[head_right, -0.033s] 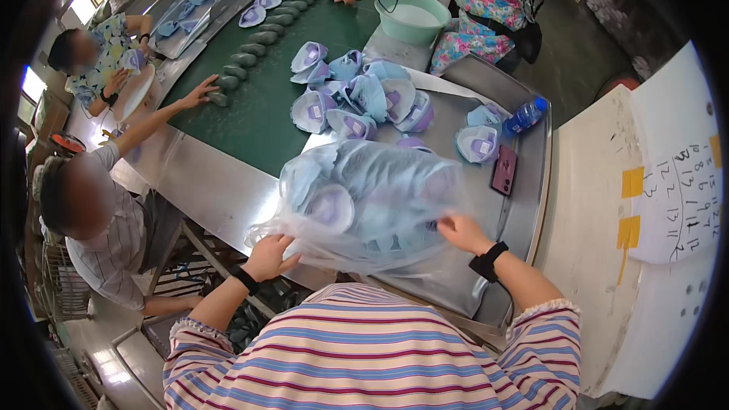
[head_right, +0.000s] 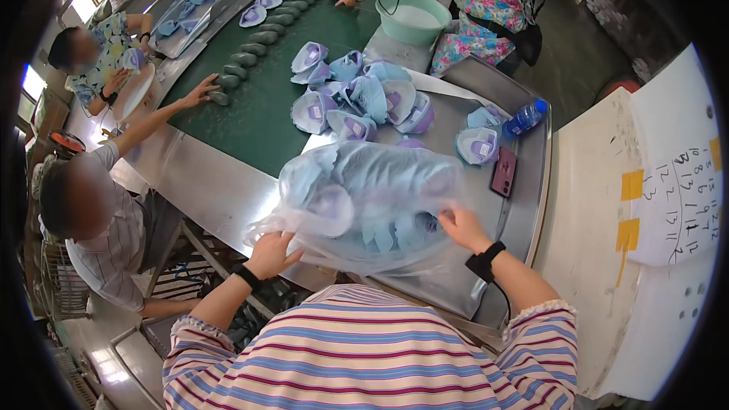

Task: The person repeatedly picks up light blue slippers from a pile on a table, places them into a clear plastic bag, and occasionally adjusts the bag. The task is performed by hand in a factory setting with other workers visible in the background.

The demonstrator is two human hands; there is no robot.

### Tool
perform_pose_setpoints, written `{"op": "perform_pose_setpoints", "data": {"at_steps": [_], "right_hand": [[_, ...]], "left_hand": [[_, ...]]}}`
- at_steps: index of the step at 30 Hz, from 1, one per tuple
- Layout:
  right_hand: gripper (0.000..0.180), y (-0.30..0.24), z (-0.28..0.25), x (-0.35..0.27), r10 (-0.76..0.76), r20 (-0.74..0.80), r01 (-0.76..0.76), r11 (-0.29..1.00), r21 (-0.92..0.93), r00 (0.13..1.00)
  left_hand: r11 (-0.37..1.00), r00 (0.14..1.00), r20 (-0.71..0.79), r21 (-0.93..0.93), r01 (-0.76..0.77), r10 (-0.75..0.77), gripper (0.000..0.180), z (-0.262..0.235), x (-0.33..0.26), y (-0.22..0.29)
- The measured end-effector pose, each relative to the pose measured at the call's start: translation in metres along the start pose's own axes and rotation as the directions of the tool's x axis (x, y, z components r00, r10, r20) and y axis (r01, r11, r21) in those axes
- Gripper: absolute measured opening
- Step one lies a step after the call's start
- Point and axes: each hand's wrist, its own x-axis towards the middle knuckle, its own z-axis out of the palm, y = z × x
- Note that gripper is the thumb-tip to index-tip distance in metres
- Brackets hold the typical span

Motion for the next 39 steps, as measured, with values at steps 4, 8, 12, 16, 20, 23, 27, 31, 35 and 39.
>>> {"op": "perform_pose_setpoints", "data": {"at_steps": [4, 8, 12, 16, 20, 23, 27, 31, 35, 39], "right_hand": [[0.033, -0.041, -0.024, 0.048, -0.02, -0.327, 0.026, 1.0, 0.012, 0.945], [0.035, -0.019, -0.028, 0.096, -0.211, -0.347, 0.091, 0.939, -0.332, 0.914], [0.028, -0.018, -0.04, 0.124, -0.165, -0.382, 0.029, 0.941, -0.336, 0.909], [0.037, -0.047, -0.065, 0.133, -0.077, -0.273, 0.006, 0.968, -0.252, 0.959], [0.063, 0.03, -0.086, 0.174, 0.161, 0.275, -0.18, 0.983, 0.045, 0.948], [0.076, 0.044, -0.073, 0.192, 0.017, 0.556, -0.167, 0.961, 0.219, 0.831], [0.078, 0.045, -0.071, 0.194, -0.121, 0.723, -0.259, 0.883, 0.392, 0.681], [0.091, 0.077, -0.064, 0.169, -0.114, 0.703, -0.663, 0.257, 0.703, 0.702], [0.1, 0.049, -0.036, 0.153, 0.07, 0.566, -0.516, 0.515, 0.684, 0.821], [0.068, 0.034, -0.02, 0.151, 0.032, 0.481, -0.426, 0.52, 0.741, 0.876]], "left_hand": [[0.977, 0.875, -0.434, -0.083, 0.198, -0.214, 0.055, -0.009, 0.064, -0.021], [0.974, 0.918, -0.331, -0.126, 0.187, -0.219, 0.056, -0.01, 0.119, -0.08], [0.953, 0.93, -0.254, -0.212, 0.214, -0.265, 0.057, -0.021, 0.156, -0.075], [0.921, 0.962, 0.041, -0.28, 0.269, -0.269, 0.063, -0.025, 0.167, -0.095], [0.566, 0.969, 0.239, -0.791, 0.232, -0.063, 0.057, -0.019, 0.184, -0.117], [0.853, 0.993, 0.109, -0.521, 0.021, 0.042, 0.065, -0.035, 0.193, -0.105], [0.794, 0.982, 0.189, -0.597, 0.116, -0.001, 0.066, -0.051, 0.191, -0.08], [0.206, 0.89, 0.435, -0.866, 0.455, -0.137, 0.042, -0.022, 0.198, -0.103], [0.091, 0.887, 0.439, -0.886, 0.454, -0.143, 0.031, -0.012, 0.195, -0.095], [-0.169, 0.875, 0.466, -0.88, 0.443, -0.131, 0.035, 0.007, 0.184, -0.101]]}}
